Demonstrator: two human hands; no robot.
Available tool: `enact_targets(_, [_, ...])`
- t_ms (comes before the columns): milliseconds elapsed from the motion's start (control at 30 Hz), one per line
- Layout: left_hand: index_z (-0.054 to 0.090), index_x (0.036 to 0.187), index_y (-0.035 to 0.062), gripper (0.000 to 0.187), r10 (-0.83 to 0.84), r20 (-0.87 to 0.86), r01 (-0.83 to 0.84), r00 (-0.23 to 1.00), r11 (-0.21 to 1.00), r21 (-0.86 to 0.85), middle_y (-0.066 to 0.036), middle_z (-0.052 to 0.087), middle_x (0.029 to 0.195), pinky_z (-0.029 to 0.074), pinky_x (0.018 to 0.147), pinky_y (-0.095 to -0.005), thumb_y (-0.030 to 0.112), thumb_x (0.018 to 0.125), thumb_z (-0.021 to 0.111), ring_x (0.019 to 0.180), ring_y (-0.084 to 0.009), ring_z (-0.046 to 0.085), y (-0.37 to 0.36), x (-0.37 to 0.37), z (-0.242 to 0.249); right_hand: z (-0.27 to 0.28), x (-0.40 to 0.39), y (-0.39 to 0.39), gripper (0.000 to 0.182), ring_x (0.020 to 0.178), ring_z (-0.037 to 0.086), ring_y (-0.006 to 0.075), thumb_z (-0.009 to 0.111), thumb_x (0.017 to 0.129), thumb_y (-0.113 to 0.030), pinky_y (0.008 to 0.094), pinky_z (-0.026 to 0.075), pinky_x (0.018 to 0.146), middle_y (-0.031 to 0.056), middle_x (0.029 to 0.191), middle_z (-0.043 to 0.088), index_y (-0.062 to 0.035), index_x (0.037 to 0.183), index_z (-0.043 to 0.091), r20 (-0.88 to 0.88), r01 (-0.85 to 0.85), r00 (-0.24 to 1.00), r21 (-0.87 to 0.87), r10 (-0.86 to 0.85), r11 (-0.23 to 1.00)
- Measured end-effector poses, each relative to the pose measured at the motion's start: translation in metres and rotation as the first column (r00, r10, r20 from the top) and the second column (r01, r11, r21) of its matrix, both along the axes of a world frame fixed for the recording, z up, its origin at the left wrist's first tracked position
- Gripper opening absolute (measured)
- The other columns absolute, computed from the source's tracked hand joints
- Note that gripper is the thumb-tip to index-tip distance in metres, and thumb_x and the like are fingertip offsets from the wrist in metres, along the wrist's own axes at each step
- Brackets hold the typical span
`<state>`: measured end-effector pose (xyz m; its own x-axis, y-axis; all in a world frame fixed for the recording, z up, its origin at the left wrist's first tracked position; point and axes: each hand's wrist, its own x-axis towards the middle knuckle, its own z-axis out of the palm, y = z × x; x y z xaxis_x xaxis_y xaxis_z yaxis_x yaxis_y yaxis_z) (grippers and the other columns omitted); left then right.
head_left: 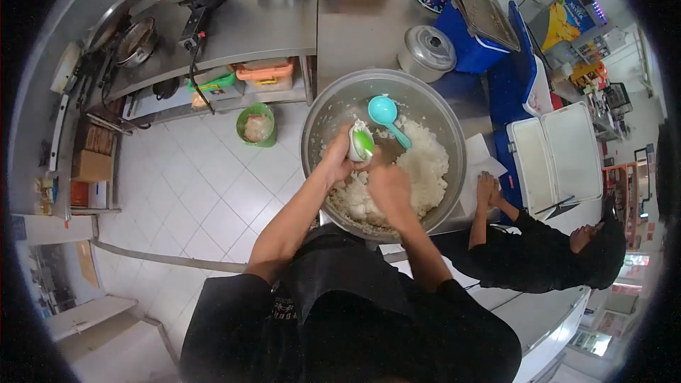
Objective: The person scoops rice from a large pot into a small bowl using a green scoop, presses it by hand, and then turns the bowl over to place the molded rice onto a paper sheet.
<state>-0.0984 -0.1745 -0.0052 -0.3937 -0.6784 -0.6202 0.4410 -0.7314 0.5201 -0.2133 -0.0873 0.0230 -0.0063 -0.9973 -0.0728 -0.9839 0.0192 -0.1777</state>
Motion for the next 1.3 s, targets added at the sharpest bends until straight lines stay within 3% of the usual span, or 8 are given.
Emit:
enact_targets(133, [0.057,0.111,0.0138,0.038,-0.010,-0.107,0.005,0.994,0.999,-0.047,-0.007,0.062,0.103,0.052,0.073,-0.0450,0.041,0.099,0.034,0.093,-0.0213,0.061,0.003,0.007,-0.006,-0.007,-0.069,0.000,0.040,0.058,0.064,0.0297,0.049,0.090,-0.010,0.0425,0.050,0.053,0.0218,0.068,0.063,-0.0026,0.130,0.052,0.254,-0.030,0.958,-0.360,0.129,0.932])
enact_targets(300, [0.059,0.110,0.0159,0.036,0.121,-0.151,-0.121,0.981,0.993,0.011,-0.004,0.063,0.104,0.051,0.075,-0.0408,0.040,0.098,0.035,0.094,-0.0187,0.061,0.018,-0.001,-0.011,0.007,-0.072,0.020,0.043,0.080,0.064,0.0377,0.048,0.089,-0.008,0.0431,0.050,0.070,0.0258,0.095,0.063,-0.0077,0.132,0.051,0.815,0.306,0.432,0.270,-0.386,0.913])
enact_targets(500, [0.051,0.119,0.0109,0.039,0.047,0.021,-0.043,0.999,0.988,-0.148,-0.009,0.058,0.113,0.050,0.084,-0.0472,0.038,0.101,0.030,0.100,-0.0238,0.059,0.033,-0.018,-0.005,-0.024,-0.010,0.024,0.034,0.082,0.064,0.0294,0.045,0.094,-0.008,0.0384,0.049,0.074,0.0234,0.094,0.064,-0.0018,0.127,0.053,0.518,0.089,0.855,-0.190,0.022,0.978])
enact_targets(800, [0.052,0.119,0.0102,0.040,-0.014,-0.216,-0.008,0.976,0.995,-0.101,-0.011,0.059,0.116,0.054,0.082,-0.0436,0.036,0.101,0.028,0.103,-0.0258,0.060,0.031,0.002,-0.022,-0.002,-0.062,-0.003,0.032,0.095,0.063,0.0365,0.048,0.095,-0.017,0.0402,0.047,0.084,0.0248,0.096,0.064,-0.0028,0.121,0.058,0.702,-0.270,0.710,0.189,0.062,0.944])
enact_targets(933, [0.053,0.120,0.0093,0.045,0.085,-0.353,-0.105,0.932,0.994,-0.037,-0.012,0.060,0.118,0.054,0.079,-0.0435,0.041,0.099,0.029,0.103,-0.0267,0.062,0.025,0.010,-0.008,0.035,-0.088,0.019,0.038,0.098,0.062,0.0279,0.047,0.097,-0.019,0.0359,0.045,0.087,0.0209,0.112,0.063,-0.0011,0.131,0.051,0.694,-0.258,0.699,0.017,0.174,0.966])
enact_targets(1100, [0.051,0.124,0.0068,0.043,0.131,-0.494,-0.147,0.860,0.989,0.007,-0.013,0.057,0.124,0.046,0.093,-0.0508,0.035,0.098,0.031,0.114,-0.0302,0.055,0.008,0.027,0.000,0.044,-0.098,0.082,0.056,0.062,0.050,0.0085,0.048,0.098,-0.013,0.0248,0.042,0.057,0.0003,0.073,0.056,-0.0056,0.148,0.024,0.710,0.281,0.672,0.019,-0.211,0.959])
enact_targets(1233, [0.055,0.120,0.0085,0.041,0.235,-0.494,-0.258,0.837,0.966,0.024,-0.011,0.057,0.125,0.044,0.095,-0.0505,0.032,0.096,0.033,0.113,-0.0303,0.055,-0.015,0.017,-0.028,-0.028,-0.141,0.144,0.054,0.055,0.041,0.0026,0.049,0.098,-0.015,0.0199,0.034,0.048,-0.0026,0.068,0.048,-0.0034,0.146,0.027,0.590,0.306,0.807,-0.382,-0.024,0.872])
enact_targets(1300, [0.055,0.121,0.0078,0.041,0.233,-0.506,-0.276,0.830,0.961,-0.010,-0.012,0.057,0.125,0.040,0.100,-0.0510,0.032,0.095,0.034,0.118,-0.0303,0.052,-0.008,0.003,-0.010,-0.002,-0.137,0.183,0.058,0.063,0.045,0.0095,0.051,0.097,-0.018,0.0239,0.041,0.056,0.0080,0.084,0.055,0.0029,0.144,0.025,0.781,0.627,0.380,0.177,-0.496,0.759])
